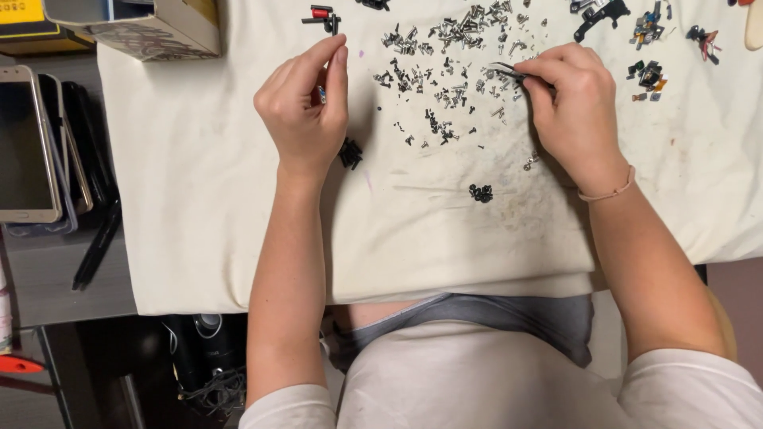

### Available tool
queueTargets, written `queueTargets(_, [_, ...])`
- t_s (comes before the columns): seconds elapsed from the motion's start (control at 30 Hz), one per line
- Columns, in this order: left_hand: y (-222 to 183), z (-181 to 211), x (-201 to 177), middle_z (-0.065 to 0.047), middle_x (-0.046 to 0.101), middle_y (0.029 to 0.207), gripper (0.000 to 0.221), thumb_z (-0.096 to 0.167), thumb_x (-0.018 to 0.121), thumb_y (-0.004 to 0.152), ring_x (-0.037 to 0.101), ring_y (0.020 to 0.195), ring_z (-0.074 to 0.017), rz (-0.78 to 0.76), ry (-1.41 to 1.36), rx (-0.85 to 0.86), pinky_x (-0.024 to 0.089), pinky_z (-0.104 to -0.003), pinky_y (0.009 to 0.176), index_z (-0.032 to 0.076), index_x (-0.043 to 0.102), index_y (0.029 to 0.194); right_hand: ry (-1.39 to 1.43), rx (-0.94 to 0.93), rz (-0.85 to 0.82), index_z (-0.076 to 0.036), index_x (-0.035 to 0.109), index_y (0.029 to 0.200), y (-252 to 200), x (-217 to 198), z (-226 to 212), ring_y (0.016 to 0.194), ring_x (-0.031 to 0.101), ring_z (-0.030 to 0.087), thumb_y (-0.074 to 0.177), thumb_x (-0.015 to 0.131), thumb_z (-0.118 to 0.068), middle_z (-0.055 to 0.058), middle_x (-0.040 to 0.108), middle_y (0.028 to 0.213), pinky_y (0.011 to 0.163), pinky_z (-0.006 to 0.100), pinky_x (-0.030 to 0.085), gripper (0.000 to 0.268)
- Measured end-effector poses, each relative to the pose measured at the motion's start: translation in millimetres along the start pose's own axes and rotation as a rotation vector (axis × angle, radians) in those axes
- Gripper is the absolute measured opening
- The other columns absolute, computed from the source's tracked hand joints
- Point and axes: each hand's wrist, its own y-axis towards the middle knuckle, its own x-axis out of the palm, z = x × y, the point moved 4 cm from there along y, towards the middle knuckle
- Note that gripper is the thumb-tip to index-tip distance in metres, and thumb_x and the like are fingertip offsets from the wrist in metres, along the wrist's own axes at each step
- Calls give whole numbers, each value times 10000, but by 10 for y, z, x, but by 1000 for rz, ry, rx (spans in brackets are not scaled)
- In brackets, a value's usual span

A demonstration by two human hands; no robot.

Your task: Using tweezers to pick up and group small electronic components on a workbench

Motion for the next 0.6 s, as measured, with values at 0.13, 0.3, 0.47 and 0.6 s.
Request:
queueTargets(0.13, [5, 10, 0, -18, 604, 660, 77, 12, 699, 995, 440, 550, -151, 7, 1, 4, 398, -284, 549, 65, 742, 1031, -20, -5, 12, 24, 812, 1198, -58, -86, -22, 1007, 611, 347, 1057, 712, 87, 168, 683, 1098, 907, 451, 493, 183])
queueTargets(0.3, [-2, 15, 6, -15, 599, 658, 84, 5, 707, 987, 438, 552, -152, 4, 4, 8, 405, -289, 553, 67, 742, 1031, -56, 15, -1, 16, 819, 1201, -76, -137, -78, 1001, 616, 347, 1060, 715, 83, 169, 686, 1092, 909, 446, 493, 187])
queueTargets(0.47, [-4, 5, 6, -8, 575, 641, 75, 19, 708, 990, 431, 550, -148, 10, 18, 5, 404, -286, 555, 73, 745, 1027, -37, 139, -51, -35, 819, 1170, -53, -59, 1, 965, 677, 294, 1041, 673, 4, 131, 738, 1058, 870, 420, 502, 199])
queueTargets(0.6, [5, 14, 5, -6, 583, 642, 71, 27, 704, 993, 443, 550, -147, 9, 18, 2, 406, -285, 553, 74, 745, 1028, -42, 172, -73, -44, 809, 1167, -20, -12, -11, 946, 672, 308, 1043, 658, -20, 142, 733, 1032, 860, 432, 492, 197])
